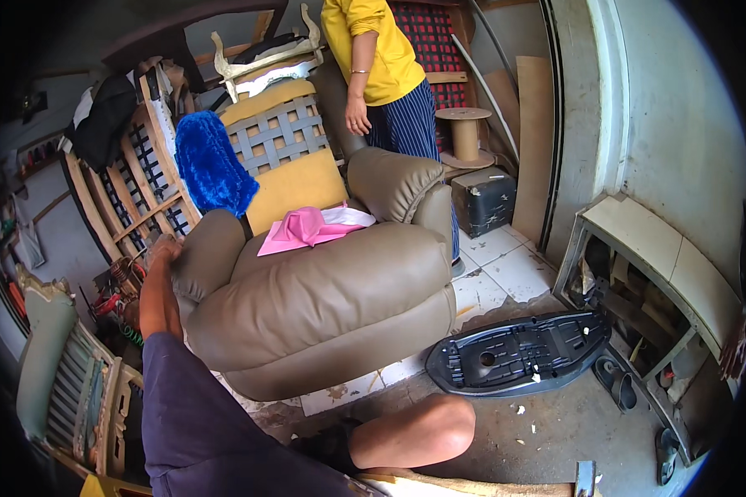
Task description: The person shapes a foam seat by first using a metal scraper to smooth the surface, then applying adhesive from a bottle to specific sections, and finally using a large knife to trim away excess foam from the edges.
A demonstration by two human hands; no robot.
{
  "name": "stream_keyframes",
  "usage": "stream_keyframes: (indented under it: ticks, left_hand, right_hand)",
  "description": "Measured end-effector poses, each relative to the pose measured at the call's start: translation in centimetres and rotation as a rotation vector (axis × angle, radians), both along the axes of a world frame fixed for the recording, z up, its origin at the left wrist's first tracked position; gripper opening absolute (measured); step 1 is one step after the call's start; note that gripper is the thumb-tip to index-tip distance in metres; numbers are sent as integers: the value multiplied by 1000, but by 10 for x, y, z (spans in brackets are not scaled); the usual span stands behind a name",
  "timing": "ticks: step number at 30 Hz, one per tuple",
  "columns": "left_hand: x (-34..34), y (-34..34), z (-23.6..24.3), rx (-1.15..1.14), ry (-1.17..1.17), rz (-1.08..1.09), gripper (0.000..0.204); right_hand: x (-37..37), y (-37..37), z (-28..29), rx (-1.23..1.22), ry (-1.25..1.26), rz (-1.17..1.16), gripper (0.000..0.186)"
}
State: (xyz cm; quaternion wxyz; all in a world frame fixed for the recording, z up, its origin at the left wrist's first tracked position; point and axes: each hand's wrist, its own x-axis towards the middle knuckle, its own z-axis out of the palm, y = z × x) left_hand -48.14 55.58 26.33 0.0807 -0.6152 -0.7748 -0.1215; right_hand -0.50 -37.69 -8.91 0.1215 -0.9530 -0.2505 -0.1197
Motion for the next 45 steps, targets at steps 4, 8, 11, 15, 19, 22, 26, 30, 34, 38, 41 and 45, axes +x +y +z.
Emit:
stream_keyframes:
  ticks: [4,8,11,15,19,22,26,30,34,38,41,45]
  left_hand:
    - [0,39,-40,19,66,-41,95]
    - [11,43,-51,-53,23,-82,100]
    - [-12,48,-54,-158,-37,-73,104]
    - [-29,46,-53,-278,-140,-100,110]
    - [2,38,-65,-224,-4,-104,113]
    - [-52,17,-60,-266,167,-163,115]
    - [-9,-17,-75,-194,68,-111,115]
    - [-19,-52,-76,-133,108,-82,113]
    - [-24,-86,-71,-78,23,-3,114]
    - [19,-142,-62,-78,-4,75,113]
    - [37,-158,-36,-84,-20,136,113]
    - [18,-138,-32,-44,9,148,106]
  right_hand:
    - [-6,30,34,73,7,57,38]
    - [-17,30,34,-30,21,-9,39]
    - [3,22,12,-70,25,26,53]
    - [4,37,24,-71,41,9,54]
    - [-11,46,44,-80,62,-31,56]
    - [13,52,36,-35,66,30,57]
    - [-10,53,70,-28,51,14,58]
    - [5,58,54,-32,79,8,60]
    - [15,68,50,-48,95,15,61]
    - [19,76,56,-78,112,7,63]
    - [25,83,60,-88,122,7,64]
    - [27,88,62,-119,141,-11,66]
